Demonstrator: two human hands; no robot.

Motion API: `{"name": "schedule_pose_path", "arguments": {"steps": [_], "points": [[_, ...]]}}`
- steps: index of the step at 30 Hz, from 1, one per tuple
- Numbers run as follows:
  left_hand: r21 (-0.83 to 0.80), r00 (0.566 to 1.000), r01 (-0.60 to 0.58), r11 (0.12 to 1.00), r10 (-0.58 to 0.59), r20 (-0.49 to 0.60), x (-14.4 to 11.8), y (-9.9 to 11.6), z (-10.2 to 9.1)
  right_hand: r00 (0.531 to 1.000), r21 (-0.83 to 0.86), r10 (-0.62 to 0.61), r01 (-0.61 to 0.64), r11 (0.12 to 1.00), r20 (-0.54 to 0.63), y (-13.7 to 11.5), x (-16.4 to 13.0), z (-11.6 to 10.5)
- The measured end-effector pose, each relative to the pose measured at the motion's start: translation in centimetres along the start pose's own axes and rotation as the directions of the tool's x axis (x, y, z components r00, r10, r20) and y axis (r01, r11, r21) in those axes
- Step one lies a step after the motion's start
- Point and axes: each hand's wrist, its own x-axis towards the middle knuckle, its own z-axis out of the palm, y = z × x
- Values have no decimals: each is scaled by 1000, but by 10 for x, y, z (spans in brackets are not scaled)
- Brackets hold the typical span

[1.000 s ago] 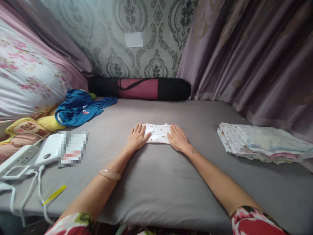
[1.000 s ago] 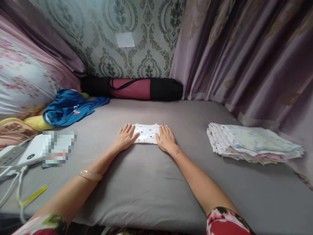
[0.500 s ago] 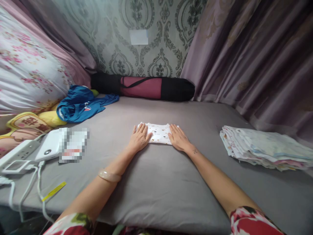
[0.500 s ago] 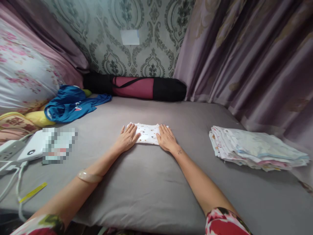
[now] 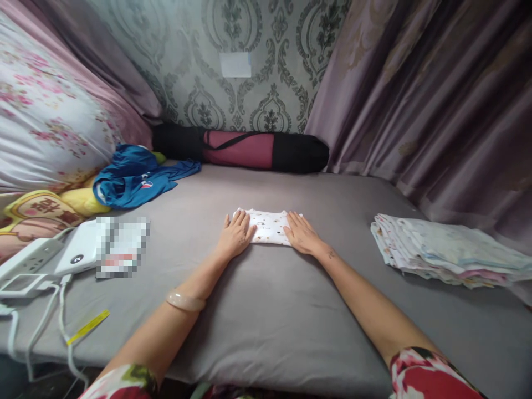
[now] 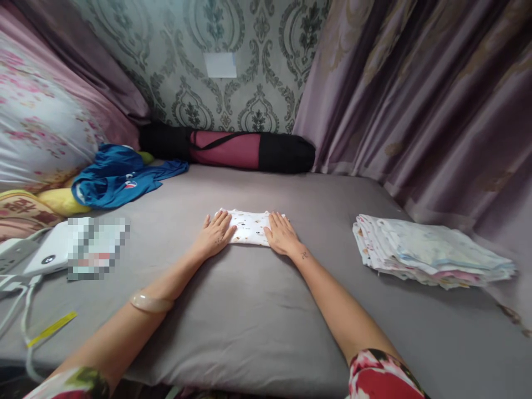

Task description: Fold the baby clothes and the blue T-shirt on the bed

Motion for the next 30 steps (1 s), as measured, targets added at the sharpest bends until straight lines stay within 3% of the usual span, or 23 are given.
{"name": "schedule_pose_path", "arguments": {"steps": [3,7,11,16,23,28,30], "points": [[59,996,-32,998,37,-83,4,11,-7,1000,43,22,-22,999,-1,-13,3,-11],[96,974,-126,987,142,-177,12,34,-13,993,62,-25,32,998,-113,-42,11,-21],[83,983,-147,986,154,-95,18,40,-1,991,55,-63,70,996,-119,-60,18,-10],[51,996,-92,994,91,24,18,31,13,992,71,-58,66,995,-110,-58,23,12],[47,991,-82,996,77,106,20,32,6,993,75,-64,72,995,-94,-55,23,9],[58,993,-56,997,62,-104,18,30,0,988,57,-103,110,992,-119,-69,20,-1],[92,992,-71,993,80,-93,16,27,1,987,59,-117,124,991,-108,-76,19,0]]}}
